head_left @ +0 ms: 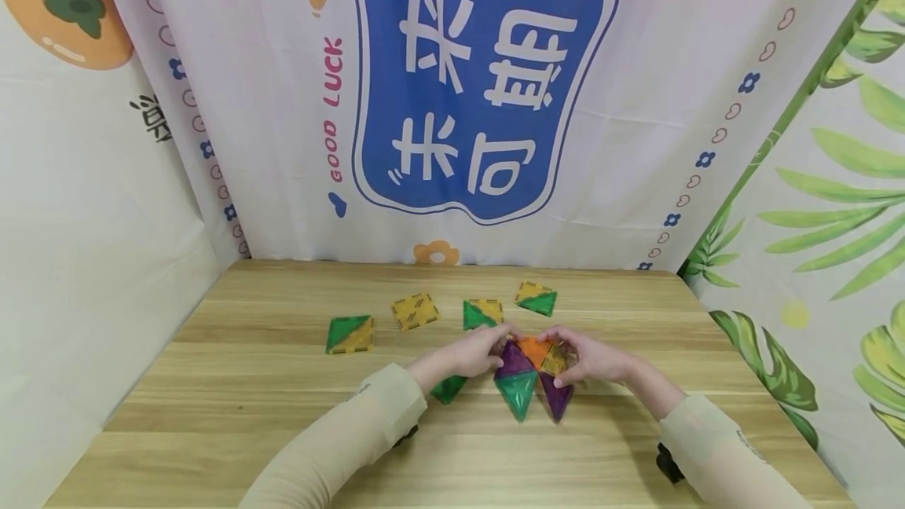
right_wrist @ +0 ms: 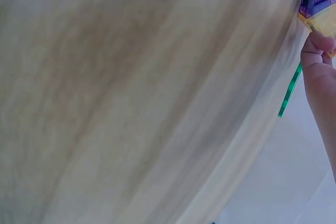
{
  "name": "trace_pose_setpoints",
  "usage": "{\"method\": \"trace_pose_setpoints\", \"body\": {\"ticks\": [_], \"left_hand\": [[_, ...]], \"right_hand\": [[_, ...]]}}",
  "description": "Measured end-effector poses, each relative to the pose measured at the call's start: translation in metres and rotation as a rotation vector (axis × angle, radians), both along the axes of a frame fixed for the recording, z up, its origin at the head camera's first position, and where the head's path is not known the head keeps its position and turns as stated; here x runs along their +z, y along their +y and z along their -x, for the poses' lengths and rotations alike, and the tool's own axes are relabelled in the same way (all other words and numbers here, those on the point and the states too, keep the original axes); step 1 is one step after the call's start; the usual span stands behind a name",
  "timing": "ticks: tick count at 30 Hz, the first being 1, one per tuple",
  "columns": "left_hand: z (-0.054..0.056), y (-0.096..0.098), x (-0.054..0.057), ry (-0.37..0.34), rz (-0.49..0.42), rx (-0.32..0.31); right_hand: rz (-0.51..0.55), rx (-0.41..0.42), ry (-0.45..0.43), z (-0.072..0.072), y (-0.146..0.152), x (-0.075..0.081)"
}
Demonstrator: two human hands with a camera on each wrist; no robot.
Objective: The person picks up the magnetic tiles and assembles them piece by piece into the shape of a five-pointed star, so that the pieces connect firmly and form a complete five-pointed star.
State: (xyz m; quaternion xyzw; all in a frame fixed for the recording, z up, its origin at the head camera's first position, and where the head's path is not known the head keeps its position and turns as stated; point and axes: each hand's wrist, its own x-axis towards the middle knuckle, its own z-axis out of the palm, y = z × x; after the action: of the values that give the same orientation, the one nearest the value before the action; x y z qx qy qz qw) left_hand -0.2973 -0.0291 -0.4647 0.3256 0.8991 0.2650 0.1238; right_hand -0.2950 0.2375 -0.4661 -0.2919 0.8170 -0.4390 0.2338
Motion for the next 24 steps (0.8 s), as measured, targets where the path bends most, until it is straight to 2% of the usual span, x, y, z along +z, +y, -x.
{"method": "trace_pose_setpoints", "body": {"ticks": [9, 19, 24], "left_hand": [[-0.0013, -0.0010, -0.0008, 0.031, 0.027, 0.010], [-0.0008, -0.0034, -0.0001, 0.100, 0.058, -0.011], [0.0000, -0.0036, -0.0003, 0.056, 0.009, -0.011]], "right_hand": [[-0.028, -0.023, -0.027, -0.0015, -0.0009, 0.0002], [-0.076, -0.041, 0.036, -0.0023, -0.0027, -0.0004], [-0.057, -0.054, 0.005, -0.0023, -0.0048, -0.0008]]}}
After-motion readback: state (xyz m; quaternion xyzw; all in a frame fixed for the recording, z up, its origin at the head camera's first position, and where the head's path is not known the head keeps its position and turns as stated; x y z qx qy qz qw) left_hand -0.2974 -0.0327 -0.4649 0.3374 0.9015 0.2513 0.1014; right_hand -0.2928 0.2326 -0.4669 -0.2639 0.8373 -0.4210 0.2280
